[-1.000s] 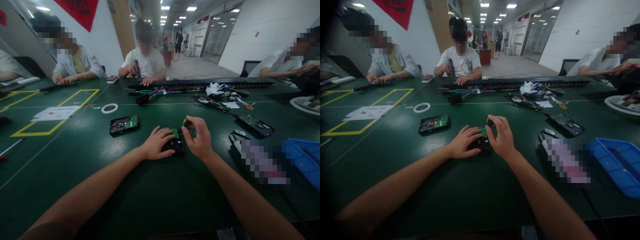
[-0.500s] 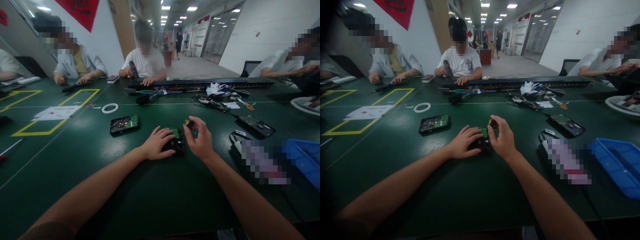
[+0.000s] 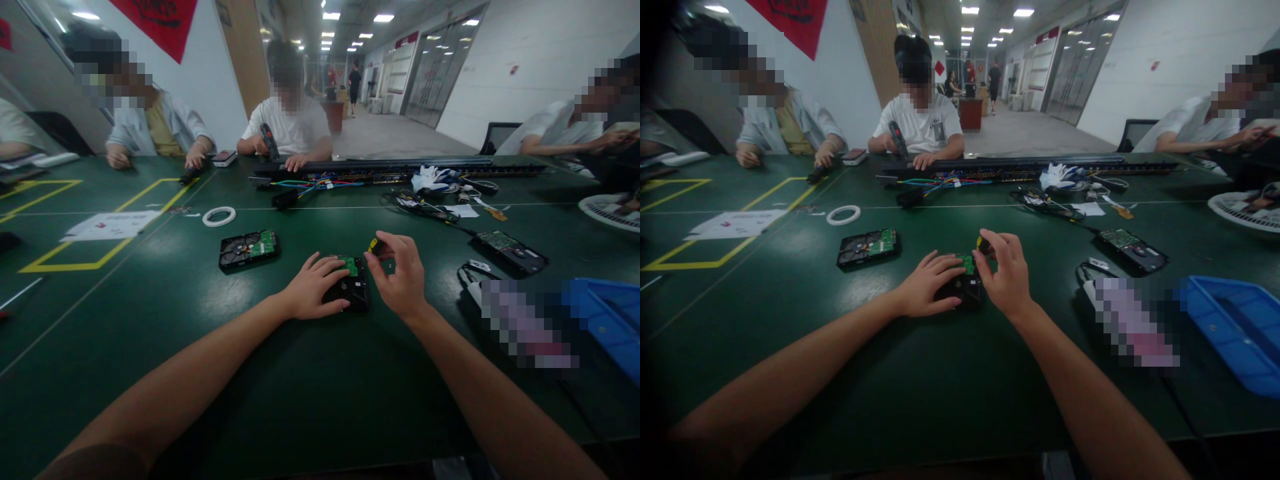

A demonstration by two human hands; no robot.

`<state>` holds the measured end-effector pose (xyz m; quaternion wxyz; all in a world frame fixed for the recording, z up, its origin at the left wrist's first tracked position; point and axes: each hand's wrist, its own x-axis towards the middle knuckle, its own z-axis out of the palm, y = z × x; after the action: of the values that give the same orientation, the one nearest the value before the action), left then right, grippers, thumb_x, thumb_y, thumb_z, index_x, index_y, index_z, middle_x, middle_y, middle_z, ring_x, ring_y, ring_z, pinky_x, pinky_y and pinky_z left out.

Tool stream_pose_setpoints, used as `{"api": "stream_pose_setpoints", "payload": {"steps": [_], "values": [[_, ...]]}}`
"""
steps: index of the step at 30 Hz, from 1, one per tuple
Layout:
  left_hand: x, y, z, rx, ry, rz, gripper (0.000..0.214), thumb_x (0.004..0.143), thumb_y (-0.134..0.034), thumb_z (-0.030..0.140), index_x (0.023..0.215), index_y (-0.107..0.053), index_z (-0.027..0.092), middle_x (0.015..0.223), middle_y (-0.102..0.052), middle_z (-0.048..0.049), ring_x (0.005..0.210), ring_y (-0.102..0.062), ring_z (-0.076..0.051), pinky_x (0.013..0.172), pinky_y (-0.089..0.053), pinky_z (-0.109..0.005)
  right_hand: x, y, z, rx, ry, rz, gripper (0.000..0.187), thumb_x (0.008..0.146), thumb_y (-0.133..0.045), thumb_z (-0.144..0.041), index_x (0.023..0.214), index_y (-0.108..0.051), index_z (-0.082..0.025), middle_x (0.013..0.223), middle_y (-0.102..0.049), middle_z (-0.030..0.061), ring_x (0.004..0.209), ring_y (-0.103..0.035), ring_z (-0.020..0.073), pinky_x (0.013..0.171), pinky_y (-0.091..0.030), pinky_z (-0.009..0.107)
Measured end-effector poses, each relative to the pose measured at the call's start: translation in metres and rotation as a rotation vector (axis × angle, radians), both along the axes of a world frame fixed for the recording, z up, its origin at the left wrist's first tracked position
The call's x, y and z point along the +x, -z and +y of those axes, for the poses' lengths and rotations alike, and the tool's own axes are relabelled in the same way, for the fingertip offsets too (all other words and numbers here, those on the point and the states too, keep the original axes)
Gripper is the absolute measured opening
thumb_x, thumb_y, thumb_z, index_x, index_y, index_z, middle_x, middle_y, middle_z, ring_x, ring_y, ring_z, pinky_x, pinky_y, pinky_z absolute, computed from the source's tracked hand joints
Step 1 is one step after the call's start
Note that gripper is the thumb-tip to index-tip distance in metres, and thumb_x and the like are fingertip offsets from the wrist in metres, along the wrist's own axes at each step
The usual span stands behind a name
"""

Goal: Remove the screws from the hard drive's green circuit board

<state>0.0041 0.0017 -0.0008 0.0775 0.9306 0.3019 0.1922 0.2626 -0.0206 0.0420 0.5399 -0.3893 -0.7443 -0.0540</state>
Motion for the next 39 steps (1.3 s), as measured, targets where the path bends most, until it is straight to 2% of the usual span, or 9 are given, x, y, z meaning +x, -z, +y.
{"api": "stream_pose_setpoints", "payload": {"steps": [24, 39], "values": [[0.0009, -0.0023, -0.0013, -0.001, 0.000, 0.005, 0.073, 0.105, -0.064, 0.067, 0.163, -0.057, 0.023, 0.171, -0.054, -0.0174, 0.164, -0.044, -0.041, 0.139, -0.017, -0.074, 0.0007, 0.0022, 0.0027, 0.009, -0.011, 0.001, 0.057, 0.105, -0.070, -0.018, 0.155, -0.055, -0.038, 0.124, -0.063, 0.0059, 0.094, -0.070, 0.0202, 0.080, -0.068, 0.041], [0.0007, -0.0009, 0.0001, -0.010, 0.003, 0.003, 0.074, 0.104, -0.066, 0.068, 0.165, -0.055, 0.025, 0.171, -0.053, -0.0168, 0.164, -0.044, -0.043, 0.138, -0.017, -0.075, 0.0000, 0.0019, 0.0010, -0.013, -0.010, 0.001, 0.056, 0.105, -0.069, -0.018, 0.155, -0.055, -0.038, 0.125, -0.064, 0.0066, 0.096, -0.071, 0.0209, 0.081, -0.070, 0.042]]}}
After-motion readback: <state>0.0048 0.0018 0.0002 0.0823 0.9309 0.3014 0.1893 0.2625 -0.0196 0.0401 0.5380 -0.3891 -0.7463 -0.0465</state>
